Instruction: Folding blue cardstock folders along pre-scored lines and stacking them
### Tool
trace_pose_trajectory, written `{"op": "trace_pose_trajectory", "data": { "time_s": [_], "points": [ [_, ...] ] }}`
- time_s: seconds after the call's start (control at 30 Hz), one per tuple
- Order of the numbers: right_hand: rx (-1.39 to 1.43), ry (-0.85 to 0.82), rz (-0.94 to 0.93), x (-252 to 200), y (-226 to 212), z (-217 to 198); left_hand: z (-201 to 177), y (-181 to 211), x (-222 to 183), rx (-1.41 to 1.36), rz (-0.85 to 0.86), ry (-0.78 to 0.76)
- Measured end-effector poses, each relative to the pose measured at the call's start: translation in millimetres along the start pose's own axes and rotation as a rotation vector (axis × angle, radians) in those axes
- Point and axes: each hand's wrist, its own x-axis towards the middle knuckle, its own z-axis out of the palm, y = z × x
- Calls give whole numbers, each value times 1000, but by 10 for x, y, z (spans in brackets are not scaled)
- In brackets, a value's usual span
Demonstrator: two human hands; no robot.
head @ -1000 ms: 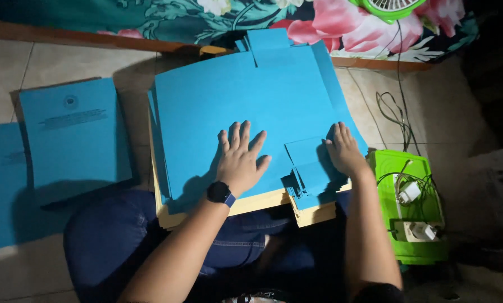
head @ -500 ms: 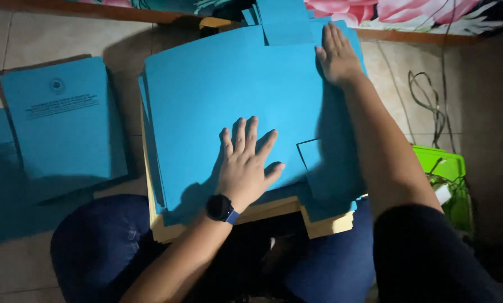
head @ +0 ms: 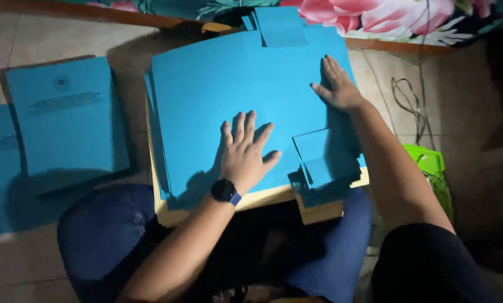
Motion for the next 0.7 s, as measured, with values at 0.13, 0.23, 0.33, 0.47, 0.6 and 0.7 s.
{"op": "trace_pose_trajectory", "data": {
  "time_s": [0.13, 0.23, 0.33, 0.47, 0.6, 0.7],
  "points": [
    [61, -278, 169, -484, -188, -364, -192, 25, 10, -48, -77, -218],
    [54, -370, 144, -788, -147, -464, -221, 45, 3, -35, -83, -230],
    [91, -366, 96, -975, 26, -372, -232, 50, 6, -36, -98, -218],
    [58, -373, 154, -1121, -452, -420, -321, 59, 5, -48, -96, -243],
    [-68, -476, 222, -1182, -1175, -485, -315, 67, 6, -23, -92, -270],
    [-227, -457, 169, -1282, -1442, -305, -295, 66, 20, -11, -90, -276]
  ]
}}
